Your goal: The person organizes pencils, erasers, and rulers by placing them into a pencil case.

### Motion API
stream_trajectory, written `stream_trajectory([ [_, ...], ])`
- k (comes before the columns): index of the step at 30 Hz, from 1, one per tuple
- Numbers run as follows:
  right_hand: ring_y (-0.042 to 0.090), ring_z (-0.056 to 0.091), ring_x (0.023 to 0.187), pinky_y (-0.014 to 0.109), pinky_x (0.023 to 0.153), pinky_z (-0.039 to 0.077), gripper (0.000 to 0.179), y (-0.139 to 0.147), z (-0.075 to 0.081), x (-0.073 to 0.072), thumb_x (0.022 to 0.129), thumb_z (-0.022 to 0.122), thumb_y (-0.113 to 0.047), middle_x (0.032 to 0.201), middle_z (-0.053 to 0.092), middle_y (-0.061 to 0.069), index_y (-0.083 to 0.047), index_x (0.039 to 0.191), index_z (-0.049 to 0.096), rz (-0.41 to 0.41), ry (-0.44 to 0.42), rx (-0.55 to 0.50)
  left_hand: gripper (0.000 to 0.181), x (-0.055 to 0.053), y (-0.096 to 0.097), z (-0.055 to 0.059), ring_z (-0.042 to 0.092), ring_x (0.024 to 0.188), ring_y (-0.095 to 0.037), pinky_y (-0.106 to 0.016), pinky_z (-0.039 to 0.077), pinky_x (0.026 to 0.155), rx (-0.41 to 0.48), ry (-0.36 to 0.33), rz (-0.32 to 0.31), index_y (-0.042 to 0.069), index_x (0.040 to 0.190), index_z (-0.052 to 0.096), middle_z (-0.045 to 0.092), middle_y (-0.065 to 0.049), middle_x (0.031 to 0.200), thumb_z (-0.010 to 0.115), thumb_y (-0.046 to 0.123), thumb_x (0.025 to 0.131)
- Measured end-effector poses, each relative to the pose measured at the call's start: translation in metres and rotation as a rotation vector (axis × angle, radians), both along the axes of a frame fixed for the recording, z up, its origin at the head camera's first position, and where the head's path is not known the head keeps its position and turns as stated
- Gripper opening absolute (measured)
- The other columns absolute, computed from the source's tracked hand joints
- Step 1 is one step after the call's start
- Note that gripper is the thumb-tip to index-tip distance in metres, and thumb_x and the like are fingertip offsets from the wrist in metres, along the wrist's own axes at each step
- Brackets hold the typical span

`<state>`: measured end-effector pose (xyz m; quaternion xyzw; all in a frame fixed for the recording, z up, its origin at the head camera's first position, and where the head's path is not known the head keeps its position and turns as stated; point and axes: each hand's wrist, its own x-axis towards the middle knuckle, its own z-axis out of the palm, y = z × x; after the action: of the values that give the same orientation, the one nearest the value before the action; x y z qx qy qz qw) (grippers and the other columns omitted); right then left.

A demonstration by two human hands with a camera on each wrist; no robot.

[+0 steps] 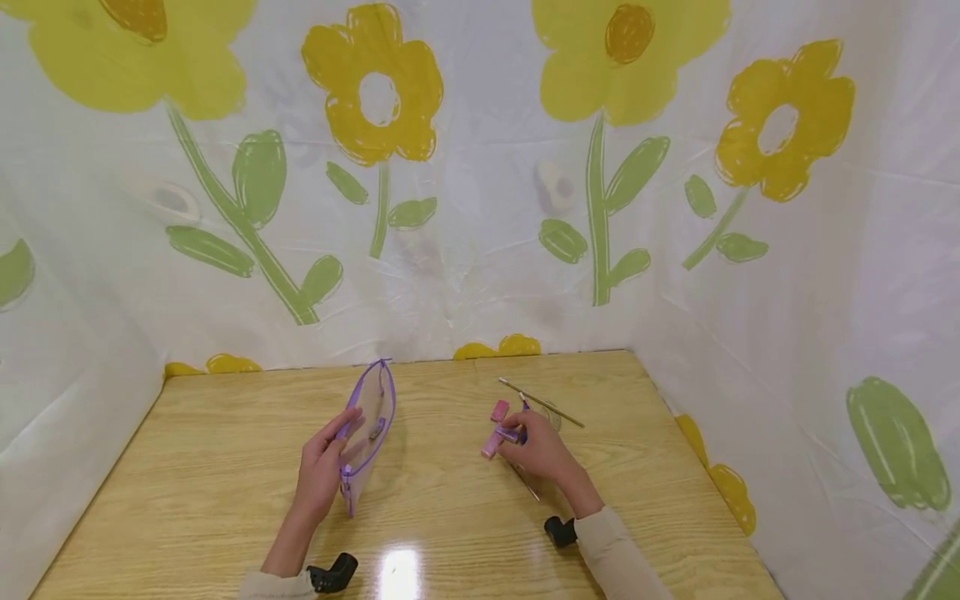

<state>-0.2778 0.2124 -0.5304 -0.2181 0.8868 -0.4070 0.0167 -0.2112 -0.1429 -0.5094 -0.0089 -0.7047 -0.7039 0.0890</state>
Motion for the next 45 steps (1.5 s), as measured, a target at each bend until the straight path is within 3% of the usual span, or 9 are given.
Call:
stream_trajectory([
  [6, 0.022, 0.054, 0.089, 0.026, 0.072, 0.05, 0.032, -0.002, 0.0, -0.001, 0.084, 0.081, -0.01, 0.112, 0.065, 0.014, 0.0, 0.113, 0.072, -0.025, 0.012, 0.05, 0.048, 0.003, 0.0, 0.001, 0.046, 0.141, -0.036, -0.046, 0.04, 0.116, 0.001, -0.003, 0.006, -0.006, 0.148, 0.047, 0.046, -0.021, 0.154, 0.028, -0.005, 0.103],
  [16, 0.019, 0.057, 0.091, 0.03, 0.075, 0.054, 0.038, -0.006, 0.0, 0.0, 0.081, 0.085, -0.014, 0.113, 0.064, 0.012, -0.002, 0.115, 0.072, -0.067, 0.006, 0.097, 0.048, 0.005, -0.002, -0.001, 0.045, 0.142, -0.037, -0.045, 0.044, 0.113, 0.029, 0.0, 0.004, -0.008, 0.147, 0.046, 0.044, -0.024, 0.155, 0.027, -0.005, 0.103],
  [28, 0.017, 0.051, 0.078, 0.025, 0.06, 0.045, 0.043, -0.01, 0.003, 0.0, 0.082, 0.081, -0.012, 0.102, 0.062, 0.013, 0.005, 0.119, 0.069, -0.124, -0.056, 0.093, 0.049, 0.008, -0.001, -0.002, 0.042, 0.143, -0.037, -0.044, 0.045, 0.113, 0.076, 0.016, -0.01, -0.009, 0.148, 0.043, 0.041, -0.025, 0.156, 0.025, -0.007, 0.103],
  [39, 0.013, 0.05, 0.071, 0.023, 0.057, 0.042, 0.056, -0.015, 0.004, -0.007, 0.075, 0.09, -0.023, 0.104, 0.068, 0.011, 0.003, 0.121, 0.07, -0.086, -0.033, 0.14, 0.05, 0.008, -0.003, 0.0, 0.043, 0.143, -0.037, -0.044, 0.046, 0.112, 0.067, 0.014, -0.01, -0.009, 0.148, 0.043, 0.042, -0.025, 0.155, 0.024, -0.006, 0.103],
  [45, 0.016, 0.055, 0.085, 0.029, 0.069, 0.049, 0.061, -0.017, 0.004, -0.005, 0.071, 0.092, -0.029, 0.113, 0.063, 0.012, 0.0, 0.121, 0.07, -0.101, -0.035, 0.208, 0.049, 0.008, -0.002, -0.002, 0.043, 0.142, -0.038, -0.043, 0.045, 0.112, 0.054, 0.019, -0.009, -0.01, 0.148, 0.043, 0.042, -0.025, 0.155, 0.025, -0.007, 0.102],
])
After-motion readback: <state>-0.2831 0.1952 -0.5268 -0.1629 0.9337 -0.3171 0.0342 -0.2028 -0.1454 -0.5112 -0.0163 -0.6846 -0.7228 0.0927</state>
